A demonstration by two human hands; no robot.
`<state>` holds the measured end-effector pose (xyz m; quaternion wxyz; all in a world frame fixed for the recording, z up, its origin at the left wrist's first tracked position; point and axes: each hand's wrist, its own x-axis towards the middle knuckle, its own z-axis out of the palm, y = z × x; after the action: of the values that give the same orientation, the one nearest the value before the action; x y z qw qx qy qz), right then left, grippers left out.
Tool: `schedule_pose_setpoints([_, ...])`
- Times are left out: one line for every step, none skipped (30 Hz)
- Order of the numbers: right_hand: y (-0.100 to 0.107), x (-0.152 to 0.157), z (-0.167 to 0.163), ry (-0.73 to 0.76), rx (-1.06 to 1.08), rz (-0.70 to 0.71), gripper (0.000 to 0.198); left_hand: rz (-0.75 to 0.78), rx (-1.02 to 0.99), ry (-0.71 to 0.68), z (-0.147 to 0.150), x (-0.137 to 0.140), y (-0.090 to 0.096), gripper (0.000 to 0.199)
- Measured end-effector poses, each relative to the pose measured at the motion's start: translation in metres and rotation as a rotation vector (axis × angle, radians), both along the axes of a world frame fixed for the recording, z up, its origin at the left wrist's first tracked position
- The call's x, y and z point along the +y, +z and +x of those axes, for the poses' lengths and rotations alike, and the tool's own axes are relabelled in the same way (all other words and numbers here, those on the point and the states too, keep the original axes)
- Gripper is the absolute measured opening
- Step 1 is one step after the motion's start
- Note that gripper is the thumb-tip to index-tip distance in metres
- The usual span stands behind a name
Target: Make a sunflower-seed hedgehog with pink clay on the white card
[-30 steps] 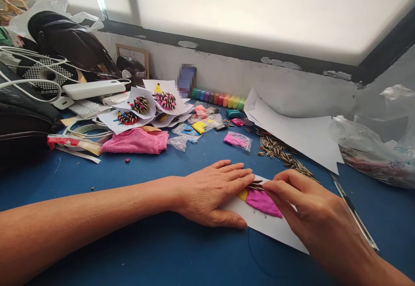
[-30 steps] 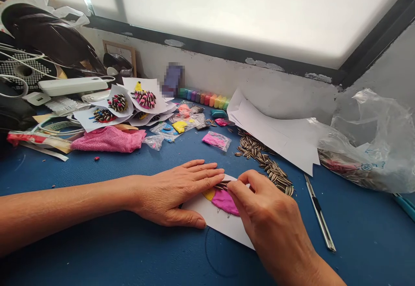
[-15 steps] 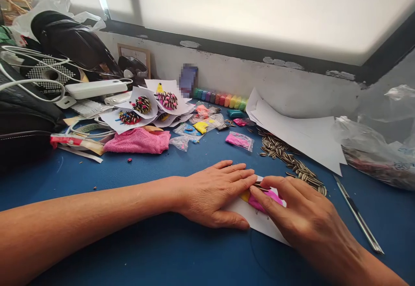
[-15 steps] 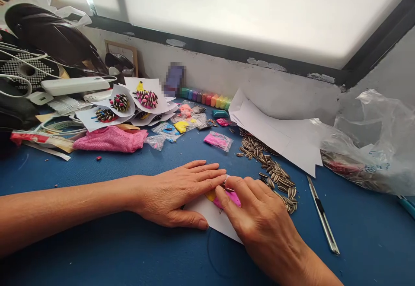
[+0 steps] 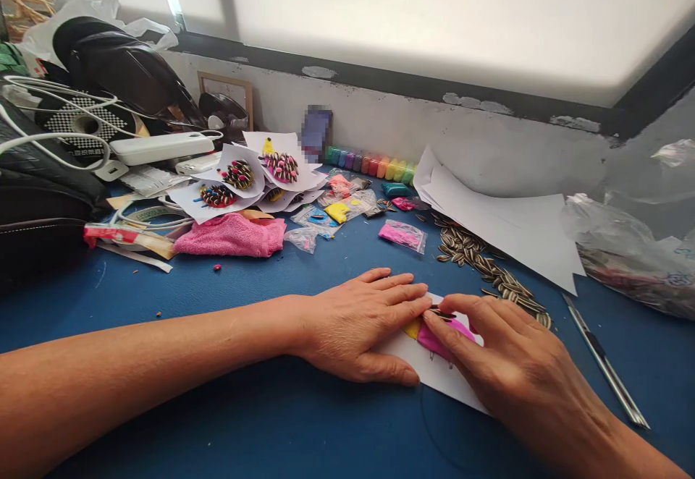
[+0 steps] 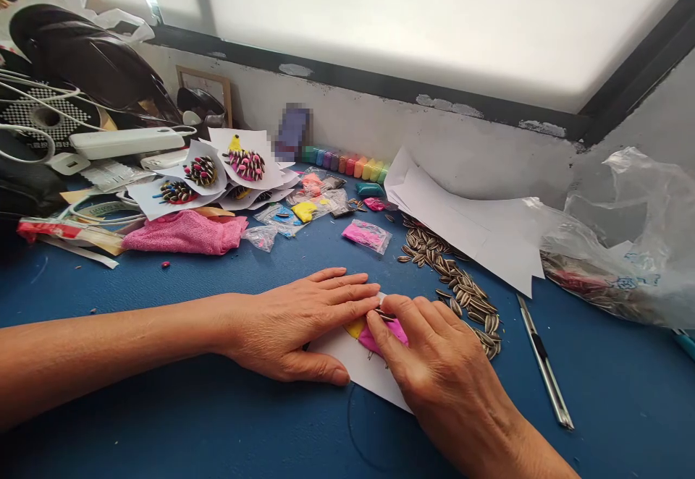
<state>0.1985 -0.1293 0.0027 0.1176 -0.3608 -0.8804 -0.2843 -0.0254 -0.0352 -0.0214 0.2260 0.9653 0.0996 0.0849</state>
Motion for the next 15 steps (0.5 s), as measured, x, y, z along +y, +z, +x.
schedule_pose_setpoints([0.000, 0.000, 0.000, 0.002, 0.005, -0.002, 0.031, 0.000, 0.002, 0.001, 0.000, 0.000, 0.000, 0.082])
schedule_pose_setpoints([0.000, -0.001, 0.000, 0.002, 0.009, -0.004, 0.032, 0.000, 0.008, 0.002, 0.000, 0.000, 0.000, 0.082])
schedule_pose_setpoints([-0.001, -0.001, 0.000, 0.003, 0.011, -0.008, 0.032, 0.000, 0.016, 0.003, 0.000, 0.000, 0.001, 0.082])
schedule_pose_setpoints([-0.001, -0.002, -0.001, 0.001, 0.013, -0.012, 0.032, 0.002, 0.024, 0.003, 0.000, 0.000, 0.001, 0.082])
schedule_pose_setpoints([-0.001, -0.002, -0.001, -0.002, 0.017, -0.016, 0.031, 0.005, 0.030, 0.002, 0.000, 0.000, 0.001, 0.082])
schedule_pose_setpoints([-0.001, -0.002, -0.001, -0.005, 0.027, -0.018, 0.030, 0.008, 0.030, 0.000, 0.000, 0.000, 0.002, 0.082])
schedule_pose_setpoints([-0.001, -0.002, -0.001, -0.008, 0.041, -0.018, 0.029, 0.011, 0.026, -0.002, 0.000, 0.000, 0.002, 0.081])
schedule_pose_setpoints([-0.001, -0.001, 0.000, -0.013, 0.055, -0.020, 0.027, 0.013, 0.019, -0.003, 0.000, 0.000, 0.002, 0.081])
schedule_pose_setpoints([0.000, 0.000, 0.001, -0.019, 0.074, -0.020, 0.026, 0.015, 0.010, -0.002, 0.000, 0.000, 0.002, 0.081])
schedule_pose_setpoints([0.001, 0.001, 0.004, -0.034, 0.093, -0.017, 0.024, 0.014, 0.002, -0.001, 0.000, 0.000, 0.002, 0.081])
schedule_pose_setpoints([0.003, 0.002, 0.008, -0.062, 0.114, -0.009, 0.024, 0.010, -0.005, 0.001, 0.000, -0.001, 0.002, 0.082])
schedule_pose_setpoints([0.005, 0.003, 0.013, -0.104, 0.135, 0.001, 0.024, 0.005, -0.008, 0.004, 0.000, -0.001, 0.002, 0.083])
schedule_pose_setpoints([0.008, 0.005, 0.019, -0.170, 0.157, 0.016, 0.024, -0.002, -0.009, 0.006, 0.000, -0.001, 0.003, 0.084])
schedule_pose_setpoints([0.011, 0.006, 0.026, -0.246, 0.178, 0.026, 0.025, -0.009, -0.008, 0.007, 0.000, -0.001, 0.003, 0.084])
schedule_pose_setpoints([0.014, 0.007, 0.034, -0.321, 0.192, 0.024, 0.028, -0.017, -0.005, 0.008, -0.001, -0.001, 0.003, 0.085])
